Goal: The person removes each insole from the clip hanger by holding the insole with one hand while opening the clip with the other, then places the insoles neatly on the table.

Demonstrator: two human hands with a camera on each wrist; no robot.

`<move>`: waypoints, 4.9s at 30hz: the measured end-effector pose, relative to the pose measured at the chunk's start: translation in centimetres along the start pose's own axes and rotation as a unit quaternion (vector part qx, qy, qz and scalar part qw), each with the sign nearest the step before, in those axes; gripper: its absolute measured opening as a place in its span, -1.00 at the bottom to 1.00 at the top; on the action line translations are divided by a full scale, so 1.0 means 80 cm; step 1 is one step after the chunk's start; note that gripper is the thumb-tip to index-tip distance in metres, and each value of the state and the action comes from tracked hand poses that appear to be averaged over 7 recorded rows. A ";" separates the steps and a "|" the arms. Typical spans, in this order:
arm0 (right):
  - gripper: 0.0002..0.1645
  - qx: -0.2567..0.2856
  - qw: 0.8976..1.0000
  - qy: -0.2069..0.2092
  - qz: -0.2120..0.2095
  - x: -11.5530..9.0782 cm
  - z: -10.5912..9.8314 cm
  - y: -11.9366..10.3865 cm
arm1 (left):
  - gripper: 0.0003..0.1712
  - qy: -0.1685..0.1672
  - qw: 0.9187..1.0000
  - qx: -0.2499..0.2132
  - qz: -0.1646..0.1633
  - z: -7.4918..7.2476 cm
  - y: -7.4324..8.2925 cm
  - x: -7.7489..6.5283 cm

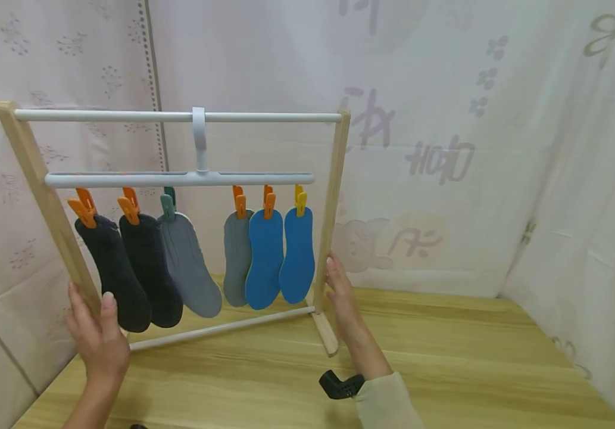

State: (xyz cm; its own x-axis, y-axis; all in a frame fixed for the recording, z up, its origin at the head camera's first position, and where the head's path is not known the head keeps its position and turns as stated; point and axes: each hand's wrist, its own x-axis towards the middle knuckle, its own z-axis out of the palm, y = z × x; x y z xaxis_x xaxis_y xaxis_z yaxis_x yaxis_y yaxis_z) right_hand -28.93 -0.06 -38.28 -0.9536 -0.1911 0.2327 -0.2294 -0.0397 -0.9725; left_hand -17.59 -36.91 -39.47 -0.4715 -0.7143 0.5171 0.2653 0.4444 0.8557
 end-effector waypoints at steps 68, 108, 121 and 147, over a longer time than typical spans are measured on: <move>-0.08 0.056 0.992 0.114 0.002 -0.045 0.068 -0.029 | -0.20 -0.149 0.987 -0.059 0.001 -0.023 -0.008 0.059; -0.17 0.079 0.981 0.175 -0.012 -0.079 0.094 -0.035 | -0.23 -0.293 0.946 -0.140 -0.017 -0.055 -0.009 0.090; -0.14 0.080 0.983 0.165 0.000 -0.081 0.094 -0.037 | -0.24 -0.316 0.936 -0.153 -0.030 -0.065 -0.008 0.095; -0.11 0.038 0.982 0.185 0.003 -0.086 0.091 -0.045 | -0.21 -0.333 0.930 -0.149 -0.052 -0.066 0.006 0.098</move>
State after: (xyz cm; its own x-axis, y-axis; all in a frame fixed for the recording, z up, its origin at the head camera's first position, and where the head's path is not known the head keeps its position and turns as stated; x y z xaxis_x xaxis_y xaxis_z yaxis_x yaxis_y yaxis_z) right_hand -20.09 -5.75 -36.44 -0.9637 0.1773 0.1996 -0.2218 -0.1156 -0.9682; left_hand -16.67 -45.15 -34.90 -0.8970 -0.2079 0.3900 0.3646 0.1508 0.9189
